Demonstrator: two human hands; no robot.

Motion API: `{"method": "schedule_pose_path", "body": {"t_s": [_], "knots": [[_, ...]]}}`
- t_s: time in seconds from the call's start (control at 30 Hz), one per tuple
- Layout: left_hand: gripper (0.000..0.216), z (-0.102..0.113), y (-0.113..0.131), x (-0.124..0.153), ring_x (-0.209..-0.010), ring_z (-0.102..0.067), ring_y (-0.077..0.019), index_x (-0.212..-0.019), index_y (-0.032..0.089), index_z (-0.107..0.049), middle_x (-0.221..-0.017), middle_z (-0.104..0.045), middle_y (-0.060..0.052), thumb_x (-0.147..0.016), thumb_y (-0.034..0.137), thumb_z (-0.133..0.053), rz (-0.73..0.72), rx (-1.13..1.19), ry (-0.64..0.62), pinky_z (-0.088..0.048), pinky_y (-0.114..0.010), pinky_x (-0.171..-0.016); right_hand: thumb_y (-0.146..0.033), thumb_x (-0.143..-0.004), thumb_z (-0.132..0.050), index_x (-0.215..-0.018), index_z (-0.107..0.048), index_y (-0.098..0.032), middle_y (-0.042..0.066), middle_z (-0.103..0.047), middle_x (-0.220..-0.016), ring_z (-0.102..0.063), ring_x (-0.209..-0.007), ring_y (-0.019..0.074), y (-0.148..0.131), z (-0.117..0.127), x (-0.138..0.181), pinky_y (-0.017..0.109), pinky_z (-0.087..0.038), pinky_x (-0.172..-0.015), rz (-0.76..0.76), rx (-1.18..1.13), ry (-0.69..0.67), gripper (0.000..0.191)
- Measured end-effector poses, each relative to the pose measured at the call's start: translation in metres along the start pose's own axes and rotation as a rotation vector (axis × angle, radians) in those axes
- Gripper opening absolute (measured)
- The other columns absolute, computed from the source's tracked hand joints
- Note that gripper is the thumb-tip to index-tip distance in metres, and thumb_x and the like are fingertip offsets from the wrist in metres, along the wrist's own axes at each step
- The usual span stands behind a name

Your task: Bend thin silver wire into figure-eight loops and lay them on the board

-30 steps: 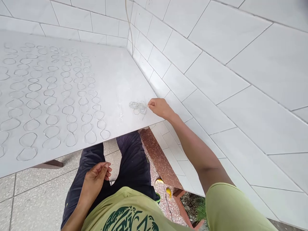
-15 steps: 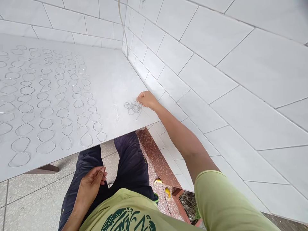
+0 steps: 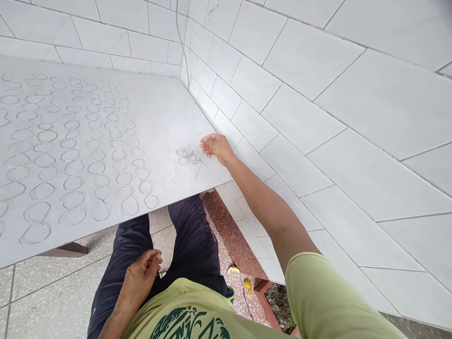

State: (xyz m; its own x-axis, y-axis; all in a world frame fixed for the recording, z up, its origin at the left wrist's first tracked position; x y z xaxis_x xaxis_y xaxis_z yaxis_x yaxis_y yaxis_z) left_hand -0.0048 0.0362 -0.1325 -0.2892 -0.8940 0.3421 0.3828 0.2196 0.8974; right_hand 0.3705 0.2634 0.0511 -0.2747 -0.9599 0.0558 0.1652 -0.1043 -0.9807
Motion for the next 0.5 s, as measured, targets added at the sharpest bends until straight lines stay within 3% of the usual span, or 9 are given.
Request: {"method": "schedule_pose_path", "body": {"t_s": [0.23,0.5], "knots": [[0.038,0.001,0.008,0.003,-0.074,-0.077,-0.0238,-0.102,0.021,-0.074,-0.081,-0.079,-0.005,-0.089,0.052,-0.057,-0.069,-0.165,-0.017,-0.062,-0.032,-0.068,-0.035,-0.106,-0.060,-0.083,-0.059,-0.019,0.003,-0.068,-0.077,-0.062,-0.054,0.0093,-0.012,0.010,0.006,0.019,-0.044,-0.042,0.130,0.027,0.063,0.028],[0.036,-0.004,0.018,0.003,-0.073,-0.077,-0.0221,-0.101,0.021,-0.074,-0.082,-0.080,-0.004,-0.092,0.050,-0.055,-0.130,-0.197,-0.002,-0.062,-0.031,-0.071,-0.032,-0.105,-0.059,-0.077,-0.051,-0.022,0.000,-0.062,-0.071,-0.055,-0.054,0.0098,-0.026,0.016,0.016,0.020,-0.040,-0.045,0.261,0.345,0.160,0.031]]}}
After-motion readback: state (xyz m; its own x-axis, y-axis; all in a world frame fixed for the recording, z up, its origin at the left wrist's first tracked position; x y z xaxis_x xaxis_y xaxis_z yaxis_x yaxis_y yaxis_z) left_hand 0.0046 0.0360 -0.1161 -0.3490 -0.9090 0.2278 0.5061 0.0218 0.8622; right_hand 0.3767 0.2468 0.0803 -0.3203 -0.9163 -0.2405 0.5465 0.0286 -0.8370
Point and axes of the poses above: each hand's wrist, its own x-axis away from the middle knuckle, its own z-axis out of the back of the hand, y = z × x, the point moved 6 cm from there along -x, towards the middle knuckle
